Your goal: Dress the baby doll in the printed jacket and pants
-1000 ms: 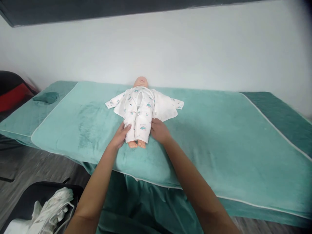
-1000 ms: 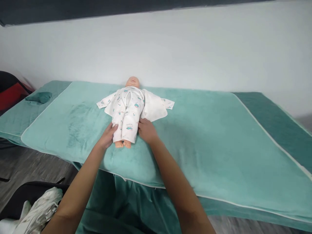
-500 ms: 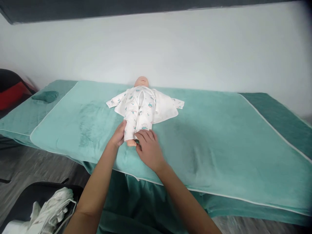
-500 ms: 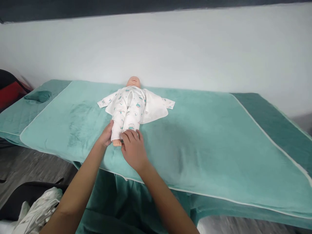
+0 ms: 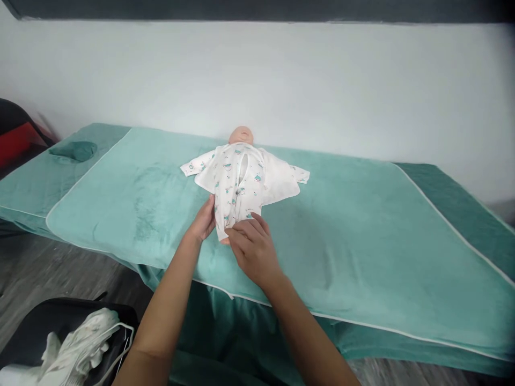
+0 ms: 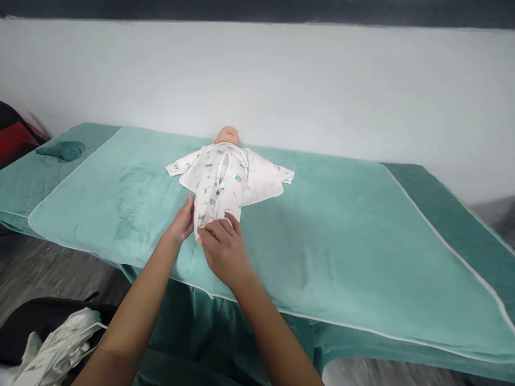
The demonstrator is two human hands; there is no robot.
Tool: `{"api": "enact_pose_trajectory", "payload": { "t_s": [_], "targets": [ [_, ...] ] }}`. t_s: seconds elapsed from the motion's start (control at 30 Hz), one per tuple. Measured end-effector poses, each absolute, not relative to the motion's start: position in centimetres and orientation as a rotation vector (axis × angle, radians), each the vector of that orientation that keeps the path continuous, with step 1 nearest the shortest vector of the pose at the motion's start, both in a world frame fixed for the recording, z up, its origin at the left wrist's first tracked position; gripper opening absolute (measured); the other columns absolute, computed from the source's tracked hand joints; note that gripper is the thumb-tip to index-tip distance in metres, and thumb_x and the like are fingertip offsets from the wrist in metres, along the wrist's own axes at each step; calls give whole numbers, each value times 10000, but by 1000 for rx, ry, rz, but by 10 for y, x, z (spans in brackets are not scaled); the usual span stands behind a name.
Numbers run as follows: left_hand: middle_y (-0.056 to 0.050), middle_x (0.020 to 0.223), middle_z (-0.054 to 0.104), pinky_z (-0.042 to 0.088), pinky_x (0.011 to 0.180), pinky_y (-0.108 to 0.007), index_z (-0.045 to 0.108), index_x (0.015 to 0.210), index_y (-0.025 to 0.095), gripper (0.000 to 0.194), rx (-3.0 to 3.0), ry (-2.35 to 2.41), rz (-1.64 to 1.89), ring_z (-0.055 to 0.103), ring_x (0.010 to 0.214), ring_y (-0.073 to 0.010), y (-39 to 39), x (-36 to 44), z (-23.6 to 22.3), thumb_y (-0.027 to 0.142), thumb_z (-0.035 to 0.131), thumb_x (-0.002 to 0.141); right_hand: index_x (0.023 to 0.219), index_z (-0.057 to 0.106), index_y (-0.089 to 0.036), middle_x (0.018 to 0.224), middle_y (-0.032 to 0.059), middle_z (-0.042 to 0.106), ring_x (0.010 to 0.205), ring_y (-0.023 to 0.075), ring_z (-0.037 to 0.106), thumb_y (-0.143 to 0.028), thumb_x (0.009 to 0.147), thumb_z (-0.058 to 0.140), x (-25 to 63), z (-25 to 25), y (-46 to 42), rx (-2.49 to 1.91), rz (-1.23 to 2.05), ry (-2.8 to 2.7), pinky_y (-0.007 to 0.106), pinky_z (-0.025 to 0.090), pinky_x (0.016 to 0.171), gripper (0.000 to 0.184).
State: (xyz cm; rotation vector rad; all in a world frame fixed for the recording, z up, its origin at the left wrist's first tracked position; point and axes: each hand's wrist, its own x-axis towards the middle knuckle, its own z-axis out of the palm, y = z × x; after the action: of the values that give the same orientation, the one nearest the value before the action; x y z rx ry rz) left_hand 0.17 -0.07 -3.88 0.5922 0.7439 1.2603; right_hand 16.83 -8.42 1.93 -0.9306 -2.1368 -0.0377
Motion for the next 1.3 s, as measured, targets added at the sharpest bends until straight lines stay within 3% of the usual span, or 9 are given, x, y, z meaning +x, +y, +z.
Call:
{"api": "enact_pose_trajectory", "payload": {
  "t_s": [0.2,0.43,0.57,0.8,1.0,1.17,1.3],
  "targets": [
    [-130,1416,687,484,1199,-422,627,1419,165,648,573,726,1221,625,1362,-280,0,-2,-40,617,585,956,975,698,-209,935,41,681,909,201,572,-90,951,557,160,18,-90,-915,4,-2363,453,434,1102,186],
    [-115,1394,703,532,1147,-446,630,1407,194,564,633,744,1177,695,1253,-282,1,-5,-44,544,618,965,1368,555,-221,1340,129,615,1258,267,548,31,892,442,190,-18,-107,-1132,133,-2010,484,506,1045,550],
    [-127,1352,727,501,1179,-451,649,1373,165,518,601,726,1176,690,1264,-282,4,-4,-46,497,623,975,1348,558,-203,1278,151,624,1184,294,590,-115,926,573,201,-45,-104,-1367,183,-1873,493,548,978,431],
    [-147,1300,749,484,1194,-464,661,1340,127,489,593,716,1182,700,1249,-289,5,-6,-49,445,652,968,985,627,-216,962,59,675,877,198,650,-150,949,564,199,-43,-90,-1288,311,-1739,345,553,771,98],
    [-147,1280,758,484,1200,-448,652,1369,127,499,545,709,1183,696,1260,-283,6,-5,-47,425,656,968,973,592,-233,920,22,640,837,161,640,-107,919,571,213,-12,-115,-1088,323,-1751,303,522,736,139],
    [-136,1328,738,447,1229,-444,633,1401,129,503,534,708,1219,665,1307,-275,6,-4,-42,407,635,982,929,608,-224,865,14,651,786,160,635,-180,978,542,226,-27,-99,-1153,439,-1725,300,513,720,93],
    [-137,1348,726,434,1238,-437,620,1414,123,513,526,712,1248,647,1330,-269,6,-3,-39,422,606,997,1020,642,-203,1012,75,679,934,221,636,-154,945,514,232,-37,-40,-1345,308,-1748,369,525,838,157]
  ]
}}
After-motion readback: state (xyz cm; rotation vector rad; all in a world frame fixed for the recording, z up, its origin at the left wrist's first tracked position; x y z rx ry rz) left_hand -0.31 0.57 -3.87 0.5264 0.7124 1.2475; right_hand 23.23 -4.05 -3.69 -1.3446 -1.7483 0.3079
